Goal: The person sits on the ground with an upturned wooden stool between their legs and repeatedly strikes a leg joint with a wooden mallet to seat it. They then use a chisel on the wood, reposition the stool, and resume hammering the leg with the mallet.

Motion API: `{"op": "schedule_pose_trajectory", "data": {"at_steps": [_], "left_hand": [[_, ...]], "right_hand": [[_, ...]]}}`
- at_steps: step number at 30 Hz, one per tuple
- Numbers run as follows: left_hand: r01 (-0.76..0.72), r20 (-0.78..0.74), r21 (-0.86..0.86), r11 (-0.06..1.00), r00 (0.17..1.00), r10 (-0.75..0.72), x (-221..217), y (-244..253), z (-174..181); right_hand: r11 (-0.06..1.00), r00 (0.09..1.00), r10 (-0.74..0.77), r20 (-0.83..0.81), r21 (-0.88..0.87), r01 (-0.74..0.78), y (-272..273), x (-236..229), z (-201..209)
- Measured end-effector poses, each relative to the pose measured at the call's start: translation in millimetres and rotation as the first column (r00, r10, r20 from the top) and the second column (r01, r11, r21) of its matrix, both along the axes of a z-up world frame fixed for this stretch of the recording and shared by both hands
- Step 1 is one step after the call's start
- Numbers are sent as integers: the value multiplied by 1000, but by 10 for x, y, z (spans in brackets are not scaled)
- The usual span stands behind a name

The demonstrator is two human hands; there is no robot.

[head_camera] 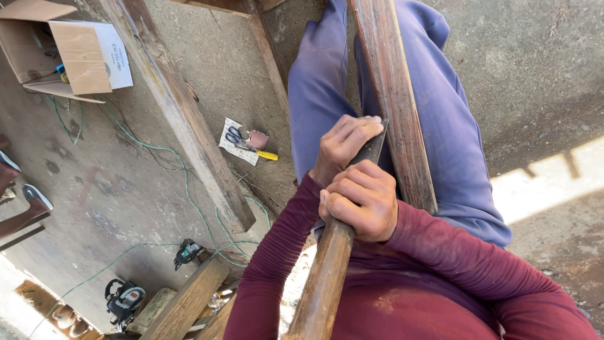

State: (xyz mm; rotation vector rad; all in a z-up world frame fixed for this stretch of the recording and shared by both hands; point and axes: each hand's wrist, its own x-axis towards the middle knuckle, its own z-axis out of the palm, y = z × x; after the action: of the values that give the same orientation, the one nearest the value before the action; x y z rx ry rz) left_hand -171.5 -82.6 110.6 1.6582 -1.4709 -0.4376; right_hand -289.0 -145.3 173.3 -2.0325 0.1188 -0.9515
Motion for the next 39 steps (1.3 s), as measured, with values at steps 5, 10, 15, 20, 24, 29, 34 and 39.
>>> {"op": "schedule_pose_trajectory", "data": {"at_steps": [5, 10, 15, 20, 24, 29, 34, 39], "left_hand": [[30, -50, 20, 999, 998, -29, -138, 172, -67], [41, -84, -24, 999, 995, -43, 170, -36, 147], [58, -91, 5, 998, 994, -58, 304, -150, 193], [42, -347, 4, 999, 937, -38, 168, -144, 215], [65, -332, -76, 995, 939, -87, 236, -80, 188], [-138, -712, -259, 956, 696, -92, -343, 338, -446], [-1, -512, -112, 994, 857, -57, -271, 425, -382], [43, -101, 74, 996, 994, -35, -61, 416, -124]], "right_hand": [[999, 998, 36, -41, 42, -34, 74, -88, 68], [1000, 1000, -4, -30, 13, 4, -65, 148, 144], [998, 998, -66, 17, -15, 66, -178, 287, 94], [994, 996, -79, -51, -76, 75, -270, 290, 154], [986, 985, 163, -52, 32, -162, -177, 196, -30], [995, 990, 57, -128, 86, -46, 106, -105, -204], [932, 954, 163, -250, 355, -67, 232, -393, -376], [974, 976, 214, -32, 89, -210, 151, -72, -65]]}}
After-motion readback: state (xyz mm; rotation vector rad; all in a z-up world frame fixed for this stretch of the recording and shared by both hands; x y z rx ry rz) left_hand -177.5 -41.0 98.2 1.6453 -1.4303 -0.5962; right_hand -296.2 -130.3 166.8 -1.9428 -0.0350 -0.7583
